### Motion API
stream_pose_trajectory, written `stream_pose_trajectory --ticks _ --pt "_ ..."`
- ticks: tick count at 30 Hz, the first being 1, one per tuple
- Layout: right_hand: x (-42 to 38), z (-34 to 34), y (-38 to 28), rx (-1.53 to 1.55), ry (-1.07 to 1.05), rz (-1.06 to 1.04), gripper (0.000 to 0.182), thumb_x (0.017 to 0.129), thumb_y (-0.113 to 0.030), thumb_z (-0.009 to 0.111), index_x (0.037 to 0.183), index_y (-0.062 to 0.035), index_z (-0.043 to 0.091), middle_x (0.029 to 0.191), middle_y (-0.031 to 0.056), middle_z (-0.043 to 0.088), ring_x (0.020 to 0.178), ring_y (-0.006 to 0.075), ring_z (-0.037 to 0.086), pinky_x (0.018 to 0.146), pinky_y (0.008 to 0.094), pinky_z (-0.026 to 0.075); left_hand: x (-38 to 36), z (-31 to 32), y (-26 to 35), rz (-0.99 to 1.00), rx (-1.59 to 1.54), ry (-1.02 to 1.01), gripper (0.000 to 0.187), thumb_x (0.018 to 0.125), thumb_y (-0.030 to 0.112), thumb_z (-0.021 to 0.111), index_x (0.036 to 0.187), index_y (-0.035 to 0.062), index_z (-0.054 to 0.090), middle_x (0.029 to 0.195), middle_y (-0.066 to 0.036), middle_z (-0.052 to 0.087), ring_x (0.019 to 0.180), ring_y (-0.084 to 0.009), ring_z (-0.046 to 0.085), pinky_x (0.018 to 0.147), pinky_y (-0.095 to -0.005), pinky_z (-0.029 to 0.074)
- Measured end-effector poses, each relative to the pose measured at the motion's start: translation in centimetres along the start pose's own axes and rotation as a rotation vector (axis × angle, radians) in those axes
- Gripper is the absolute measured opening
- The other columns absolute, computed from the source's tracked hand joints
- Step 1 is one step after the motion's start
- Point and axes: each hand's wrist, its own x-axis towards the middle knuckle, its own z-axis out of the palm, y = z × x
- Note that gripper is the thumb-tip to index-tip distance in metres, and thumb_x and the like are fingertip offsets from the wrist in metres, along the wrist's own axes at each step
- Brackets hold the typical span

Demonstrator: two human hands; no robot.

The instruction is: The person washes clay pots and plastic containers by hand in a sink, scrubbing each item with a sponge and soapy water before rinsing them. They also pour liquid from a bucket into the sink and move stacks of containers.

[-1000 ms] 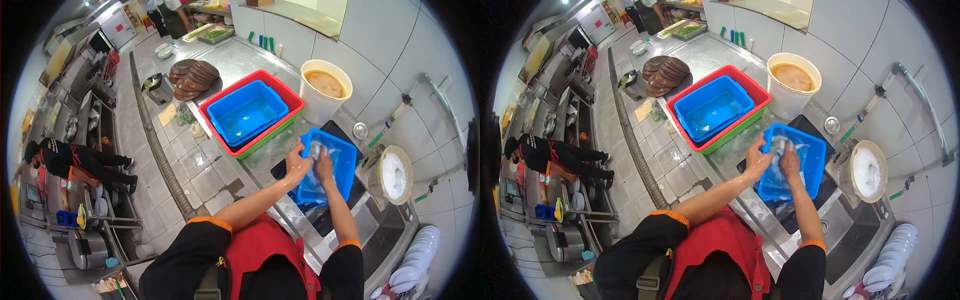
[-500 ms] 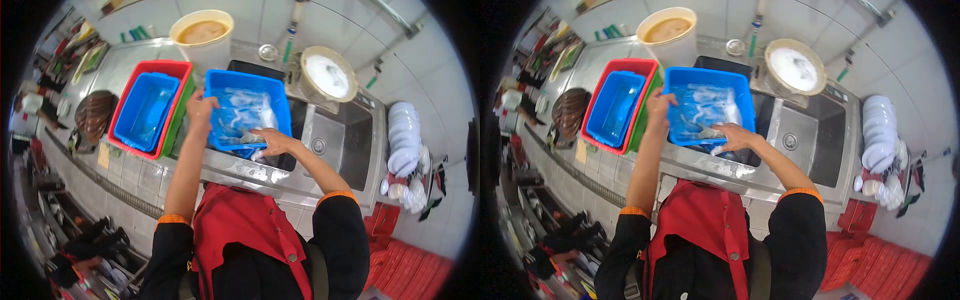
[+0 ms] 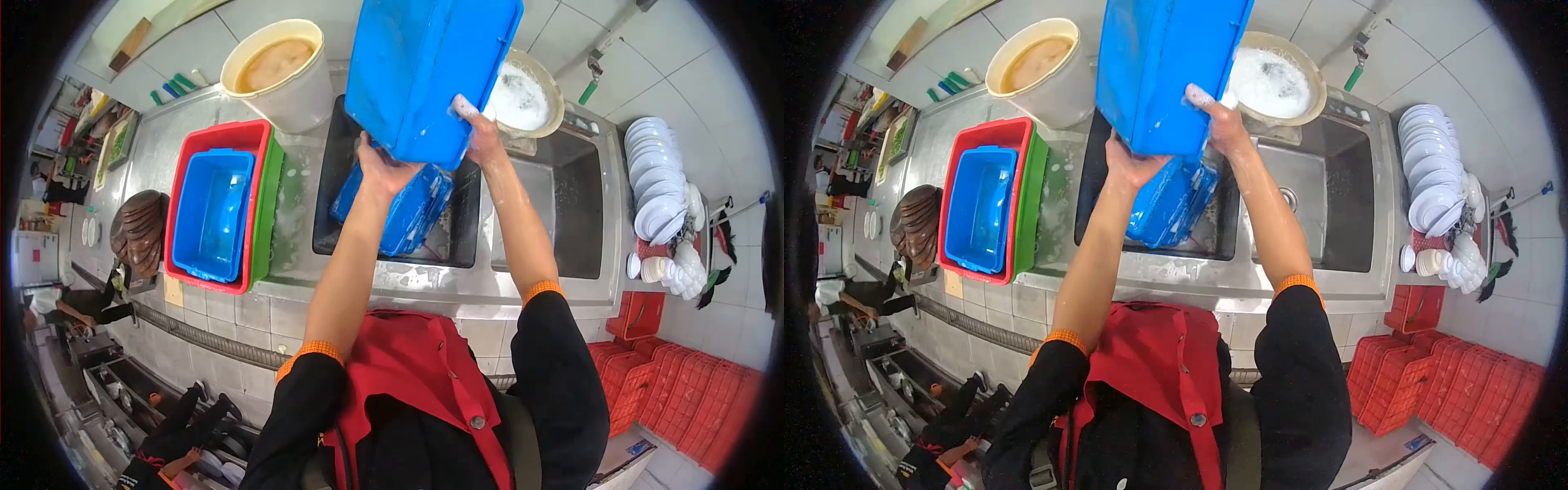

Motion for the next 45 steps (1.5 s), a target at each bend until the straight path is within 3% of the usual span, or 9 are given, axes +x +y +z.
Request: stream_pose_trajectory --ticks 6,8,9,14,20,29,35,38,45 --pt "3.1 -7.1 -6.4 -1.260 -0.370 0.369 0.062 0.069 -0.042 0.077 0.113 -0.0017 0.058 0.103 0.0130 0.064 0.093 0.0198 0.061 0.084 0.0356 0.047 0.3 -0.5 2.3 0.369 0.241 -0.045 0.057 0.094 0.048 0.033 0.136 0.0092 0.037 0.136 -0.012 0.042 0.122 -0.0326 0.043 0.103 -0.0471 0.034" --pt "6.6 -14.5 -4.6 -1.196 -0.106 0.075 0.063 0.071 -0.044 0.074 0.112 0.0007 0.058 0.095 0.0143 0.067 0.087 0.0204 0.064 0.080 0.0336 0.048 -1.5 -1.3 4.0 0.413 0.338 0.116 0.071 0.092 0.060 0.030 0.139 0.0082 0.030 0.141 -0.012 0.035 0.127 -0.0313 0.037 0.105 -0.0470 0.031" --pt "6.5 -9.3 -7.9 -1.545 0.040 0.482 0.060 0.077 -0.051 0.064 0.117 -0.0065 0.058 0.107 0.0171 0.063 0.095 0.0257 0.062 0.084 0.0361 0.047 -2.3 -1.1 4.2 0.415 0.344 0.121 0.071 0.092 0.060 0.030 0.139 0.0082 0.030 0.141 -0.012 0.035 0.127 -0.0313 0.037 0.105 -0.0470 0.031" --pt "12.2 -15.9 3.4 -2.066 -0.219 0.622 0.046 0.085 -0.046 0.047 0.116 -0.0160 0.062 0.143 0.0182 0.031 0.128 0.0382 0.035 0.102 0.0488 0.031 -4.5 -1.3 4.9 0.646 0.494 0.364 0.075 0.090 0.063 0.029 0.143 0.0114 0.021 0.147 -0.009 0.025 0.131 -0.0314 0.031 0.106 -0.0483 0.030" --pt "16.4 -26.0 8.4 -1.409 -0.158 0.531 0.036 0.080 -0.031 0.052 0.104 -0.0082 0.065 0.102 0.0151 0.065 0.089 0.0252 0.060 0.080 0.0378 0.046 -6.8 -1.6 6.0 0.648 0.438 0.189 0.067 0.094 0.057 0.024 0.142 0.0107 0.025 0.146 -0.011 0.029 0.129 -0.0318 0.035 0.106 -0.0474 0.031" --pt "10.6 -15.0 -0.7 -0.636 0.429 0.006 0.046 0.076 -0.024 0.065 0.114 0.0021 0.058 0.096 0.0087 0.065 0.089 0.0170 0.059 0.079 0.0271 0.045 -4.1 -1.5 4.8 0.489 0.077 0.277 0.049 0.096 0.040 0.031 0.125 0.0059 0.049 0.129 -0.013 0.051 0.114 -0.0317 0.051 0.100 -0.0489 0.039" --pt "4.7 -0.2 -2.5 -0.260 0.174 -0.299 0.054 0.079 -0.018 0.067 0.128 -0.0049 0.049 0.103 0.0082 0.064 0.090 0.0149 0.060 0.080 0.0301 0.049 0.8 -0.3 2.2 0.600 -0.011 0.306 0.064 0.095 0.053 0.011 0.134 0.0123 0.042 0.139 -0.010 0.041 0.125 -0.0344 0.040 0.104 -0.0548 0.032" --pt "3.8 4.0 3.1 -1.001 0.266 -0.635 0.059 0.075 -0.027 0.069 0.130 -0.0179 0.051 0.114 0.0147 0.052 0.116 0.0315 0.043 0.098 0.0441 0.035 1.7 0.7 1.0 0.573 -0.034 0.344 0.071 0.093 0.056 0.001 0.139 0.0133 0.035 0.143 -0.008 0.035 0.129 -0.0343 0.033 0.108 -0.0515 0.026" --pt "9.3 2.8 6.6 -1.108 0.570 -0.600 0.032 0.077 -0.034 0.064 0.095 -0.0078 0.065 0.082 0.0204 0.061 0.081 0.0384 0.060 0.069 0.0463 0.047 -1.8 -1.1 1.7 0.555 0.140 0.300 0.074 0.090 0.062 0.002 0.141 0.0164 0.030 0.144 -0.009 0.032 0.131 -0.0333 0.030 0.108 -0.0521 0.025"
